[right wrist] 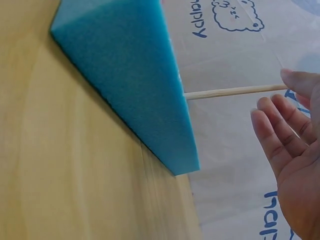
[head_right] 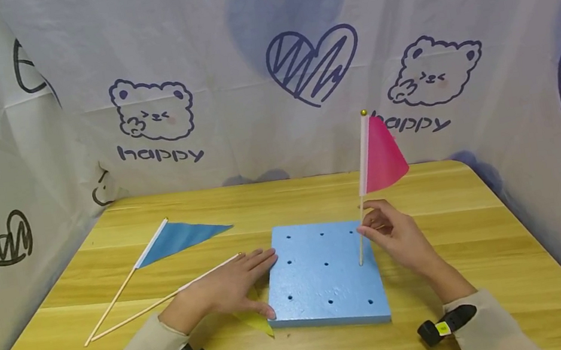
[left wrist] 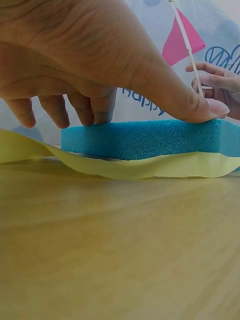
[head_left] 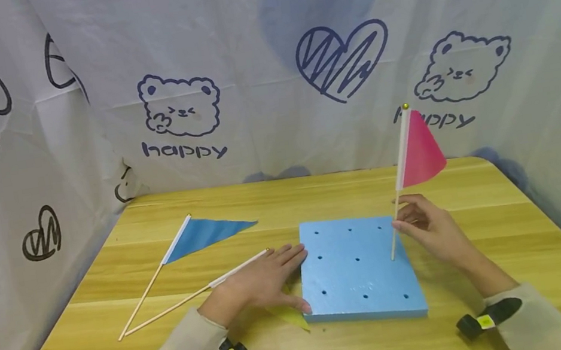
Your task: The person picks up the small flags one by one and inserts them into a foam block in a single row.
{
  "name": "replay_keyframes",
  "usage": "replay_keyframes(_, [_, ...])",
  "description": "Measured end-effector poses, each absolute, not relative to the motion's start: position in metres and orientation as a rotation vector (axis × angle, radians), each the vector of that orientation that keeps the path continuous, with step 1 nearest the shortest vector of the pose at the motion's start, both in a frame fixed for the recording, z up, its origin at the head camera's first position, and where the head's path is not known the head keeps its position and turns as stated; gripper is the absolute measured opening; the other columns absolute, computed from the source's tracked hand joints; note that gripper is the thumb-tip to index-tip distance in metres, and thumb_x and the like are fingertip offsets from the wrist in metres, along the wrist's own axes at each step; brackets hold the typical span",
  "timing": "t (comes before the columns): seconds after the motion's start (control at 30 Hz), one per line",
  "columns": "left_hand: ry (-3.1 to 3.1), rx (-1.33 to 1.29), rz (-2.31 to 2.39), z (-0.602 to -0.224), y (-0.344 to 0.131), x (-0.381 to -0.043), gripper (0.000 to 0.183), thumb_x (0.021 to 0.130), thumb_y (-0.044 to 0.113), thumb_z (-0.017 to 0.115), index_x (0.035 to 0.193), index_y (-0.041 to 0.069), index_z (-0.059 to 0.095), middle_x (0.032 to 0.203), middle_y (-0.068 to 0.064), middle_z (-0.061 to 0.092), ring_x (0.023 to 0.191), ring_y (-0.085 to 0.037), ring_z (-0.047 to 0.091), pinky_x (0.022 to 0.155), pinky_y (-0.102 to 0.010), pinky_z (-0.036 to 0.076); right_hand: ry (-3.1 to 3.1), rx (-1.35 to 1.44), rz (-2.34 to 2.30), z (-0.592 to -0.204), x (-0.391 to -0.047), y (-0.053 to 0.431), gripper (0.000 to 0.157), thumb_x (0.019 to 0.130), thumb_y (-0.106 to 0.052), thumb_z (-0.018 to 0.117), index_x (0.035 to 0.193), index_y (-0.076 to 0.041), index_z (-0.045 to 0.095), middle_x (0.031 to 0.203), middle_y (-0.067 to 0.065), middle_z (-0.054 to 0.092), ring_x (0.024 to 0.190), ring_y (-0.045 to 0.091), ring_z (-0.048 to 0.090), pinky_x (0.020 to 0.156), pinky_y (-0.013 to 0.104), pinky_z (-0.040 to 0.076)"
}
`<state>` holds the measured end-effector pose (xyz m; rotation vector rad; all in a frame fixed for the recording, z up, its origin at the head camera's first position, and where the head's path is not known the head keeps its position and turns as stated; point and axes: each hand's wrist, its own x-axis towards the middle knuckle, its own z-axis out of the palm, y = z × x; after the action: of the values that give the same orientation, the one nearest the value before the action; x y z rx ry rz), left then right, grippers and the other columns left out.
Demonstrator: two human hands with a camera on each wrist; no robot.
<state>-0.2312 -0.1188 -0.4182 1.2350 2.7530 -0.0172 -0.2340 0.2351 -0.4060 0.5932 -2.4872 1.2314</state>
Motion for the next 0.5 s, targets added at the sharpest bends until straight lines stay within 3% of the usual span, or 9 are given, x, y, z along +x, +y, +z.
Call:
replay_keyframes(0.23, [2.752,1.222,-0.009,-0.4184,-0.1198,-0.2311,0.105,0.066,0.084,0.027,0.144,0.017,0.007,0.149,-0.001,0.006,0.134,-0.023,0.010,0.106,-0.045,0.017,-2.465,0.618,1.186,-0.4077,-0.2309,0.2378,0.043,0.082,-0.021,0.066,0.120,-0.015,0.047,0.092,-0.002,0.061,0.082,0.011,0.059,0.071,0.019,0.050])
replay_keyframes(0.5, [2.759,1.236,-0.025,-0.4192,-0.1199,-0.2316,0.105,0.066,0.084,0.026,0.144,0.017,0.008,0.149,-0.001,0.007,0.134,-0.024,0.010,0.106,-0.045,0.017,-2.447,0.654,1.112,-0.4089,-0.2243,0.2407,0.046,0.079,-0.018,0.068,0.120,-0.013,0.048,0.091,-0.003,0.060,0.082,0.009,0.058,0.073,0.026,0.051])
